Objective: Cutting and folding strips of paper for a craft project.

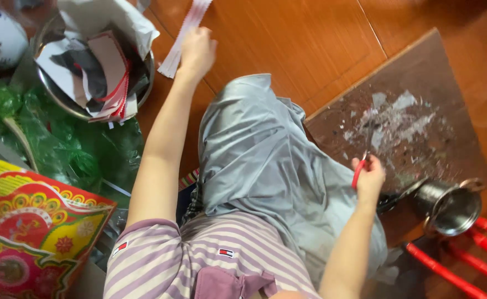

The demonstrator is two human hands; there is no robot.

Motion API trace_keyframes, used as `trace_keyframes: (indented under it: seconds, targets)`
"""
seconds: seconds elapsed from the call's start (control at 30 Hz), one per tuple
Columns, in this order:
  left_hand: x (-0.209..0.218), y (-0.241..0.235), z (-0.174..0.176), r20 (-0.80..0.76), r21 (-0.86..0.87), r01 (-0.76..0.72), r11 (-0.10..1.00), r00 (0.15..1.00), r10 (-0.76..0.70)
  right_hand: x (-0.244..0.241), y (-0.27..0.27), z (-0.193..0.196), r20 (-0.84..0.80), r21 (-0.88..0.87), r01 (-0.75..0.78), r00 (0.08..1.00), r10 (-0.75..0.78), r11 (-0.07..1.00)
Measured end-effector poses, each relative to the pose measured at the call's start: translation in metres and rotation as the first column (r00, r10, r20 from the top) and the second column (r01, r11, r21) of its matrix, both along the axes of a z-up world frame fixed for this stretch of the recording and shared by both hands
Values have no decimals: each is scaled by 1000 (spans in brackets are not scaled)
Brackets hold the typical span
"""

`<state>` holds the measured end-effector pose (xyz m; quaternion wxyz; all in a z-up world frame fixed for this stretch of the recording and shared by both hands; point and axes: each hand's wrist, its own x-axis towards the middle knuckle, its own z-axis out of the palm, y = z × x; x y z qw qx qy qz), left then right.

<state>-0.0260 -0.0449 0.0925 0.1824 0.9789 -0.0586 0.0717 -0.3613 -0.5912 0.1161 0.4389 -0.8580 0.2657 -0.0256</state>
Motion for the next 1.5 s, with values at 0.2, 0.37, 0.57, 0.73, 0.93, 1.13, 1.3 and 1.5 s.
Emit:
trace_keyframes:
  seconds: [0.2, 0.37, 0.57, 0.73, 0.93, 1.13, 1.3, 1.5]
  targets:
    - [-27, -90, 82, -519, -345, 229, 910, 761, -388, -51, -86, -34, -103, -423, 165, 968, -228, 891]
    - [-21, -95, 50, -504, -64, 301, 952, 813, -291, -106, -105, -74, -43, -395, 442, 867, -497, 805]
    - [-13, -94, 48, -349, 294, 340, 893, 908, -231, -98, -76, -42, 40, -538, 594, 727, -686, 598]
    - [-61, -169, 65, -29, 309, 637, 706, 749, -662, -88, -70, -35, -143, -709, 516, 561, -815, 480]
    - [-249, -263, 62, 17, -106, 957, 270, 273, -962, -69, -27, 10, 240, -692, 596, 722, -650, 407]
    - [-328, -257, 63, -248, -210, 977, 36, -18, -969, -76, -28, 10, 275, -459, 607, 791, -546, 649]
    - [-299, -255, 47, -185, -329, 941, 79, 17, -983, -104, -11, 91, 235, -483, 466, 884, -403, 741]
    - [-304, -261, 50, -177, -247, 965, 90, 47, -983, -179, 29, 93, -272, -505, 375, 786, -555, 778]
